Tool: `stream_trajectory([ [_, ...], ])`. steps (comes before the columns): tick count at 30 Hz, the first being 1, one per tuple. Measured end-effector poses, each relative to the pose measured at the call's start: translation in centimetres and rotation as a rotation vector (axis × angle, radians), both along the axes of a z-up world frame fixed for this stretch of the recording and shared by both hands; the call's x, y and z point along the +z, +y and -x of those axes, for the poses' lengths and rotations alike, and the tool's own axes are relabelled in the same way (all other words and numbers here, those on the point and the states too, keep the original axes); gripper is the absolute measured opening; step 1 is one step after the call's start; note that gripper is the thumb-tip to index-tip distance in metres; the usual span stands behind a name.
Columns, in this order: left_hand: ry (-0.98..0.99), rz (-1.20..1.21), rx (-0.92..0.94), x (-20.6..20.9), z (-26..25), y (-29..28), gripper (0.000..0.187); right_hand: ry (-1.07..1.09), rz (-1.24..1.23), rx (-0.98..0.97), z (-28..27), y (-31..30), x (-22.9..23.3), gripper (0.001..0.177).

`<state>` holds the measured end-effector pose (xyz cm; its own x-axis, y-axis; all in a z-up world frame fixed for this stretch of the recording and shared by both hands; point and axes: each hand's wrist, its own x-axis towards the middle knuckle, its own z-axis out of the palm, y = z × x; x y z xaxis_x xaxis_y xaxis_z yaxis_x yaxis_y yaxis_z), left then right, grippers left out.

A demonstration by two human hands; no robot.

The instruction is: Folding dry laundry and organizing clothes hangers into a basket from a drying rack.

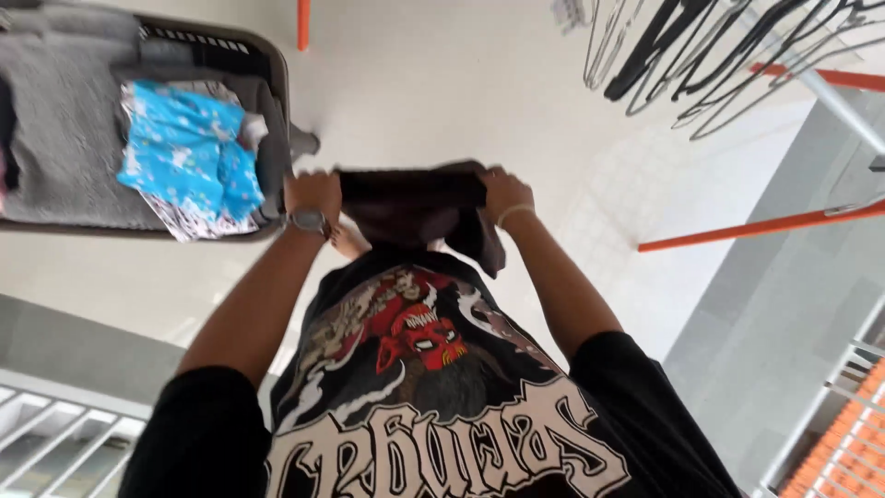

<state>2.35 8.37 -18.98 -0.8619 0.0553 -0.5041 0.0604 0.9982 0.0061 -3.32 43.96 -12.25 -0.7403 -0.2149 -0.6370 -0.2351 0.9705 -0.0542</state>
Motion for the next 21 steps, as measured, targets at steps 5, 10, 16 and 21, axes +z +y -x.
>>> stream_trajectory([
  [5, 0.124, 0.019, 0.022, 13.1, 2.2, 1.6, 0.025, 0.12, 0.0, 0.014, 2.5, -1.0, 6.8, 0.063],
  [10, 0.127, -0.017, 0.005, 15.8, 3.0, -0.7, 0.018, 0.214, -0.02, 0.072, 3.6, -0.6, 11.3, 0.044],
  [16, 0.24, -0.417, -0.091, 25.8, 1.6, -5.4, 0.036, 0.124, 0.077, 0.106, 4.5, 0.5, 21.2, 0.054],
  [21, 0.332, -1.01, 0.537, 21.8, 3.4, -8.8, 0.029, 0.223, 0.865, -0.327, 8.0, 3.0, 17.5, 0.024],
])
